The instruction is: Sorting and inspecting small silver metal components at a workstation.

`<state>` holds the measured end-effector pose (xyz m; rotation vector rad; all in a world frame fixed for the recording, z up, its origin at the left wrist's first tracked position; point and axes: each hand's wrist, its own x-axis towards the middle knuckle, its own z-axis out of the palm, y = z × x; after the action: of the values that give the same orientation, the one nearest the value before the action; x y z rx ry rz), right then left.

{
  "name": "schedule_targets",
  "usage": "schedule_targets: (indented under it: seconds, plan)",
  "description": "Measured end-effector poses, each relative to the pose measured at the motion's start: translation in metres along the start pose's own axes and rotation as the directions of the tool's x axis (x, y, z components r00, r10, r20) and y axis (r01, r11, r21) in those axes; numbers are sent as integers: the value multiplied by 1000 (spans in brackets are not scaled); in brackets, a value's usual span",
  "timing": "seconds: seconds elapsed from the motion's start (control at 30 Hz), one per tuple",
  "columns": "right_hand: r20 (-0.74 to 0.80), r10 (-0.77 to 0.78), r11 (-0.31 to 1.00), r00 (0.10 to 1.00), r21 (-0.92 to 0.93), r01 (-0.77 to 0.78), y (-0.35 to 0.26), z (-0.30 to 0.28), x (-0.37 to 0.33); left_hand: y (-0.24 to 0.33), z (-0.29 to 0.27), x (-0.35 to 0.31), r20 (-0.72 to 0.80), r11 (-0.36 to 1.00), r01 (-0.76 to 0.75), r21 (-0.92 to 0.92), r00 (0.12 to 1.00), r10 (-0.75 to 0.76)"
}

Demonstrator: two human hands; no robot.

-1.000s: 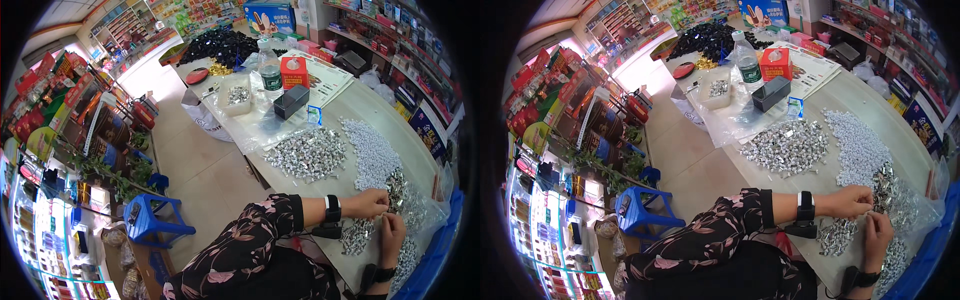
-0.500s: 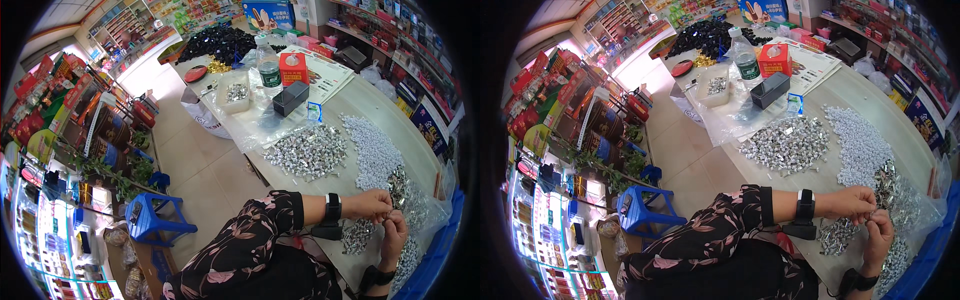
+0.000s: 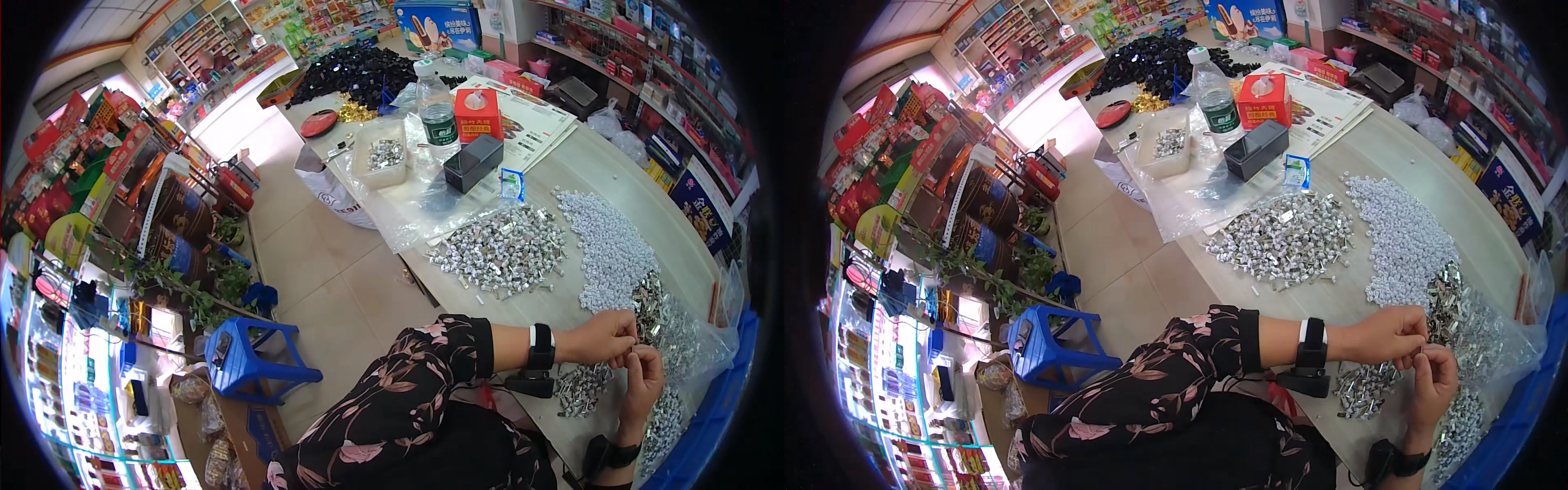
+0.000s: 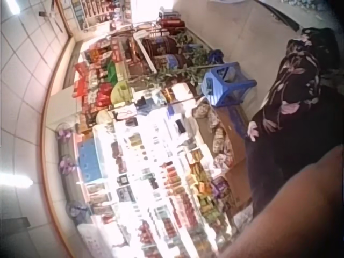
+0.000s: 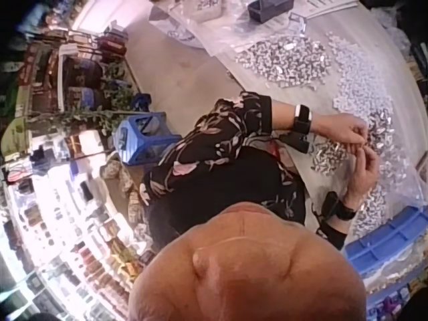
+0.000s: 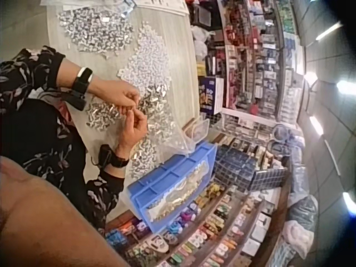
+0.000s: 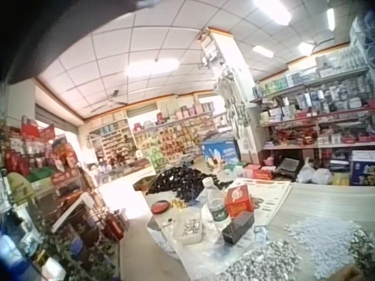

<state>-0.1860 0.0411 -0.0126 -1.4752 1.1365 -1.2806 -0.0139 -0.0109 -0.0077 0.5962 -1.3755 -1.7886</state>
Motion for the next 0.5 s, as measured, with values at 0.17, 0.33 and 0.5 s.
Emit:
schedule_targets:
  seconds: [0.17,0.33,0.5]
  plan:
    - [52,6,1000,999,20,-7,8,-10,0,-1,-2,1,14,989,95,-115,996,-94]
    - [21,112,977,993,182,-114,-2,2,1,2,3,-6,16,934,-147,326,989,150]
    - [88,134,990,987,31,-137,-6,2,2,13,5,-13,51,752,-246,612,961,273]
